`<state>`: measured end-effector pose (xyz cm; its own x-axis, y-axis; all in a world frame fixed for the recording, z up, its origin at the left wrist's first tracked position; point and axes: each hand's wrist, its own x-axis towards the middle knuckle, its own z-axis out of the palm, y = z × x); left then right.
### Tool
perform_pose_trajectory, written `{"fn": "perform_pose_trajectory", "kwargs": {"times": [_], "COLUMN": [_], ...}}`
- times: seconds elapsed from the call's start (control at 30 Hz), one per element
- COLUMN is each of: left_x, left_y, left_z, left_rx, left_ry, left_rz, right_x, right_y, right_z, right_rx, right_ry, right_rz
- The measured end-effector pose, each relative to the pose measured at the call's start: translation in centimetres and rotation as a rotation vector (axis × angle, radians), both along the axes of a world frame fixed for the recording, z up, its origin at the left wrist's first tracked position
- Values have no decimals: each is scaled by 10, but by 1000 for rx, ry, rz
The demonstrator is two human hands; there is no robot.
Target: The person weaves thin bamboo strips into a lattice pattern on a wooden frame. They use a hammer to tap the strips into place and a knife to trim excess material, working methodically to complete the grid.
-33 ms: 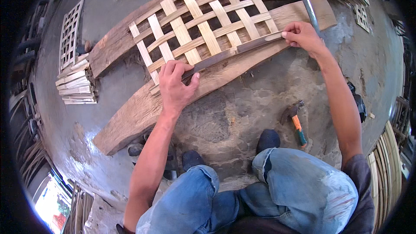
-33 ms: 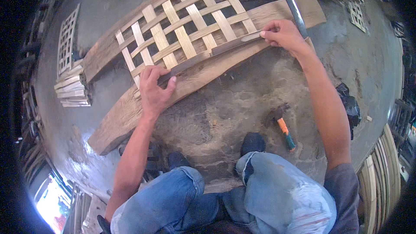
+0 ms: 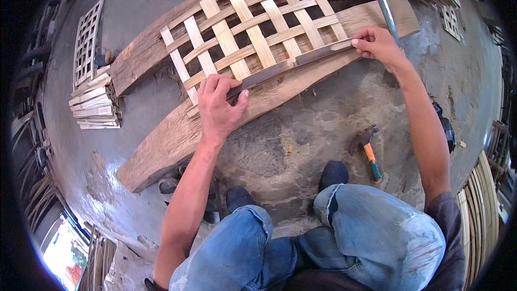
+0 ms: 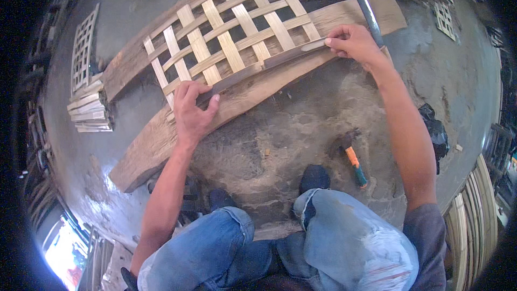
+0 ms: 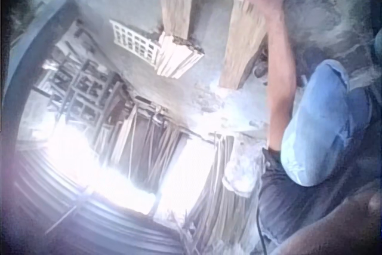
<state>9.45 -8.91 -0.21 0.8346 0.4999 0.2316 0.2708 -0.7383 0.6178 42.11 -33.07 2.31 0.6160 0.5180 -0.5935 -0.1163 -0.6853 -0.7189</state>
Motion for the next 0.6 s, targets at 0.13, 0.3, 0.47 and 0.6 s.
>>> {"fn": "perform_pose_trajectory", "kwargs": {"times": [0.13,0.3,0.47,0.6], "left_x": [-1,1,5,4], "left_y": [0,0,-2,-3], "left_z": [-5,-6,-9,-10], "left_rx": [47,44,39,68], "left_ry": [-27,-31,-40,-45], "left_rz": [-4,-12,-10,-5], "right_x": [3,9,11,16], "right_y": [-3,-7,-6,2], "right_z": [-6,-6,-4,-5], "right_rx": [13,11,4,-52], "right_ry": [18,54,30,-27], "right_rz": [-2,3,-20,50]}}
